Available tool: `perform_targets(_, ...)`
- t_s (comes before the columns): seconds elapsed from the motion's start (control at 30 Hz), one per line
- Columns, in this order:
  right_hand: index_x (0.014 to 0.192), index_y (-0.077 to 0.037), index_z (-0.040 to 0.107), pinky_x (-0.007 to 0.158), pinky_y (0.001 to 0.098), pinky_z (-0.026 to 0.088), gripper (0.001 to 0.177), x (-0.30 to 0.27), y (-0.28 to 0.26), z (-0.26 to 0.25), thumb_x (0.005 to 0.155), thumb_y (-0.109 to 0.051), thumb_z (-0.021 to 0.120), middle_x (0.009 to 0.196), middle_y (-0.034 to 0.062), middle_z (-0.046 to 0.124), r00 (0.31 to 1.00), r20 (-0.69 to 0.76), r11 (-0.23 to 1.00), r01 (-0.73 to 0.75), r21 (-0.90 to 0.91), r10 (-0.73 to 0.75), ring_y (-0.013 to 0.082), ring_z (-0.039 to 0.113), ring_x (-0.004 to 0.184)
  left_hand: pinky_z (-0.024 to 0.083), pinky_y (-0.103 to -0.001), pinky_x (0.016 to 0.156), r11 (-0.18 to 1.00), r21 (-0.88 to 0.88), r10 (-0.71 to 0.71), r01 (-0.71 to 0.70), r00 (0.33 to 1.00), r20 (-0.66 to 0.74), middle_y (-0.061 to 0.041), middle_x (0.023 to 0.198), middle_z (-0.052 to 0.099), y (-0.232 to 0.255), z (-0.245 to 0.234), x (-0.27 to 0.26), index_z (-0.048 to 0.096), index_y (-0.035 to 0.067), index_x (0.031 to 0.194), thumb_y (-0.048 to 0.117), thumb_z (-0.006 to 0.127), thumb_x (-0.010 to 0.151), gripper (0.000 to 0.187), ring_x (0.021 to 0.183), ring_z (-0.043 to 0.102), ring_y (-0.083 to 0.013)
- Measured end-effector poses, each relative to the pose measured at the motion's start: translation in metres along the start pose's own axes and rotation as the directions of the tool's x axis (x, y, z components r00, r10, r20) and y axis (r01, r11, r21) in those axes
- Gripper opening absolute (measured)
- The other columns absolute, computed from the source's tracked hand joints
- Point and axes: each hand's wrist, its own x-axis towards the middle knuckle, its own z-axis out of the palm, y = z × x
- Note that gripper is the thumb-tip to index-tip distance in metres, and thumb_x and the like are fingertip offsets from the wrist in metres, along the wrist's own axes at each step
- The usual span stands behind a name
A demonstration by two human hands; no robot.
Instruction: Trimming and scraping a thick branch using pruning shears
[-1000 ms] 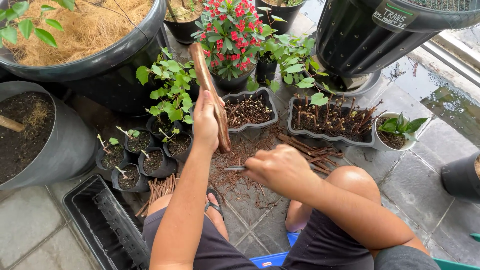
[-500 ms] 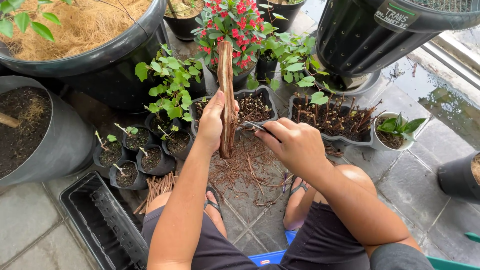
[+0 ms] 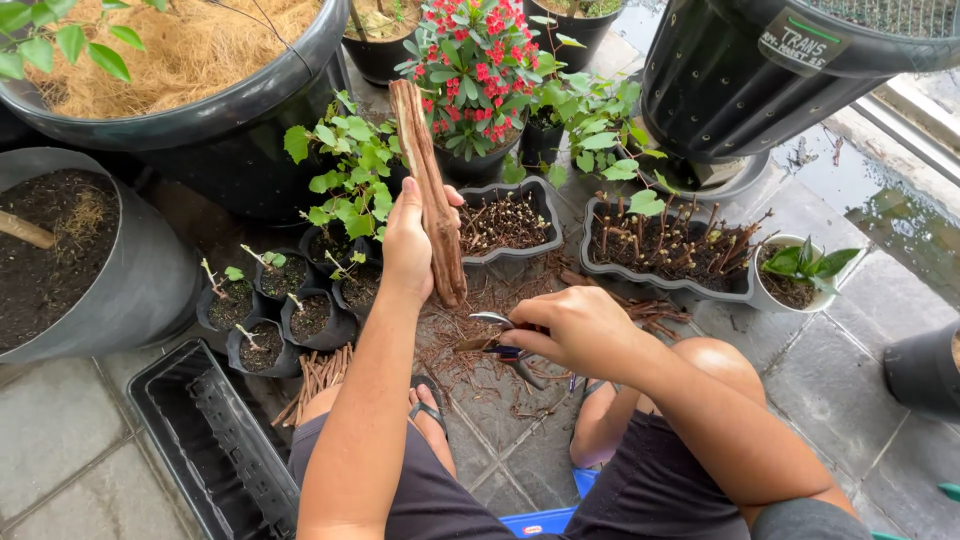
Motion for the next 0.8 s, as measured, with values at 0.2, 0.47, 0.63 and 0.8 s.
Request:
perform_targets(0.2,0.103,-0.010,0.076,0.061,0.0402,0.055,0.025,0.018,0.025,0.002,0.115,-0.030,0.070,0.068,0.0107,0.071,0.987,0.045,0.872,-0.157,0.464,0.154,0.0262,0.069,0.063,0.053,-0.028,0.052,0.979,-0.203,0.009,0.001,0.999,0.048,-0.017,0.104,0.075,0.013,0.008,0.000,0.056,0.010,0.150,0.043,0.031,0.128,0.047,0.071,0.068,-0.0206)
perform_targets(0.47,0.094,-0.004,0.076,0.040,0.0281,0.046,0.037,0.025,0.053,0.040,0.117,-0.030,0.065,0.064,0.0150,0.073,0.924,0.250,0.549,-0.375,0.747,0.290,0.0167,0.059,0.045,0.049,-0.029,0.051,0.951,-0.308,-0.001,0.014,0.999,0.040,-0.015,0.102,0.069,0.028,0.029,-0.012,0.058,0.007,0.141,0.051,0.050,0.124,0.048,0.074,0.068,-0.0225)
perform_targets(0.63,0.090,-0.002,0.074,0.038,0.0273,0.042,0.040,0.025,0.064,0.057,0.118,-0.030,0.066,0.062,0.0174,0.071,0.908,0.250,0.536,-0.404,0.741,0.337,0.0173,0.056,0.040,0.046,-0.027,0.049,0.936,-0.350,-0.023,0.037,0.999,0.044,-0.012,0.097,0.068,0.027,0.031,-0.017,0.059,0.014,0.125,0.053,0.050,0.123,0.040,0.072,0.067,-0.0216)
perform_targets(0.8,0.089,-0.004,0.077,0.041,0.0282,0.047,0.042,0.028,0.047,0.037,0.115,-0.035,0.068,0.062,0.0150,0.072,0.874,0.292,0.566,-0.477,0.673,0.389,0.0175,0.059,0.046,0.045,-0.029,0.051,0.937,-0.349,0.009,-0.007,1.000,0.005,-0.012,0.099,0.066,0.023,0.031,-0.017,0.056,0.015,0.121,0.051,0.050,0.123,0.036,0.073,0.068,-0.0237)
